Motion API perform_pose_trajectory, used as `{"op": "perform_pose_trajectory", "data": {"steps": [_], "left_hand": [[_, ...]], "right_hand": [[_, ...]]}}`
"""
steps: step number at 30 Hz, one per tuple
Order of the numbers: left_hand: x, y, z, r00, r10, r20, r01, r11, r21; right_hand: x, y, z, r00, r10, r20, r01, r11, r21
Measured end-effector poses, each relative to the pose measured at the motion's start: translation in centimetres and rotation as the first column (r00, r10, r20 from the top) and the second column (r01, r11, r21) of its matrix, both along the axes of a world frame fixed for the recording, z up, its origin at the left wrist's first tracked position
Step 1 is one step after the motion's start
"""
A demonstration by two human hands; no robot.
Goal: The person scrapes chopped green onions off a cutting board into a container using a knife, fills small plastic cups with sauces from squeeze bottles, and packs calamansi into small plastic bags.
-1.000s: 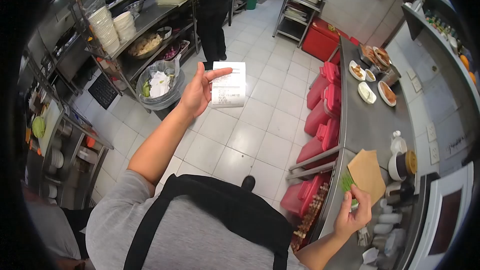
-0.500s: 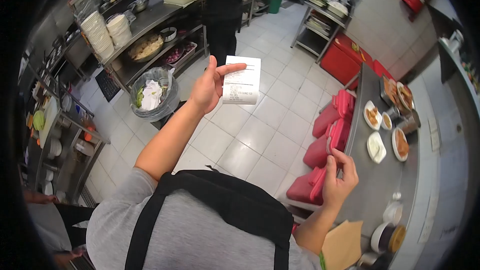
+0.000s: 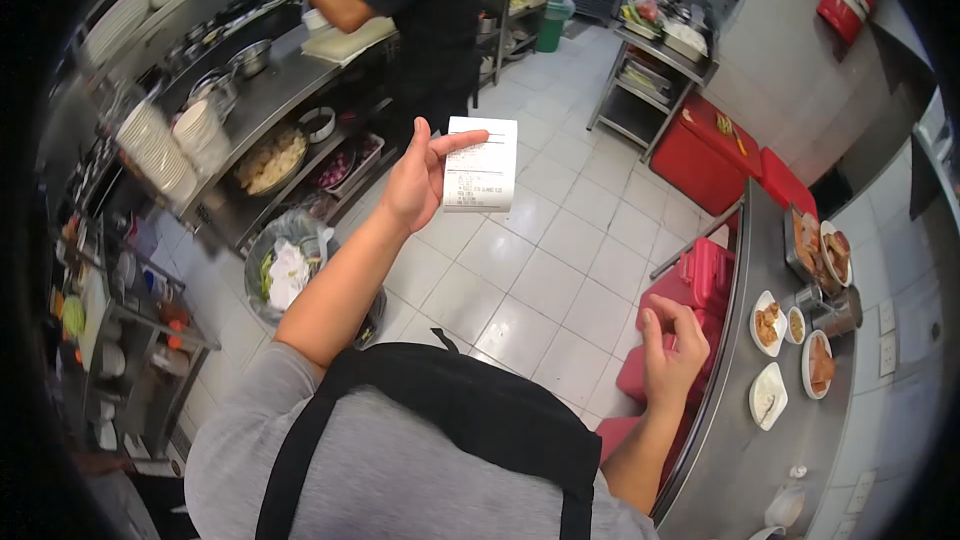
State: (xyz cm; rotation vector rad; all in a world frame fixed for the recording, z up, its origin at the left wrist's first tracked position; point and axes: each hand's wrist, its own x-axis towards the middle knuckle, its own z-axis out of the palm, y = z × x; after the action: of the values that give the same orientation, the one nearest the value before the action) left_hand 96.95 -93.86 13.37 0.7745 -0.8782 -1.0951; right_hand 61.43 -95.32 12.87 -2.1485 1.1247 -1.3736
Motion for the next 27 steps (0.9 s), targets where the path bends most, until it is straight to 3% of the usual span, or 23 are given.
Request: {"op": "perform_pose_trajectory", "data": {"steps": [3,9,12,14,20,23,27], "left_hand": [[0.7,-5.6,-0.1,0.996,-0.059,-0.066,0.061,0.998,0.035],[2.4,-18.6,-1.4,0.979,-0.178,-0.101,0.182,0.982,0.038],[2.3,-25.3,-2.1,0.980,-0.089,0.179,0.089,0.996,0.006],[2.5,-29.9,-2.5,0.978,-0.017,0.206,0.034,0.996,-0.080],[5.3,-40.3,-1.8,0.940,0.131,0.316,-0.110,0.990,-0.085],[7.5,-44.5,-2.2,0.943,0.167,0.288,-0.158,0.986,-0.054],[10.4,-49.5,-2.8,0.932,0.194,0.308,-0.175,0.981,-0.087]], "right_hand": [[1.4,-3.4,-0.5,0.996,-0.003,-0.094,0.010,0.998,0.070],[2.0,-14.6,-3.6,0.994,-0.090,-0.062,0.099,0.982,0.162],[2.3,-21.5,-4.6,0.995,-0.094,-0.034,0.099,0.966,0.239],[3.2,-27.2,-4.2,0.996,-0.086,-0.008,0.086,0.964,0.252],[8.5,-44.0,-1.9,0.992,0.122,-0.021,-0.115,0.973,0.200],[14.1,-50.7,-1.1,0.944,0.330,-0.023,-0.315,0.917,0.243],[22.1,-56.7,-0.8,0.829,0.549,0.110,-0.560,0.814,0.156]]}}
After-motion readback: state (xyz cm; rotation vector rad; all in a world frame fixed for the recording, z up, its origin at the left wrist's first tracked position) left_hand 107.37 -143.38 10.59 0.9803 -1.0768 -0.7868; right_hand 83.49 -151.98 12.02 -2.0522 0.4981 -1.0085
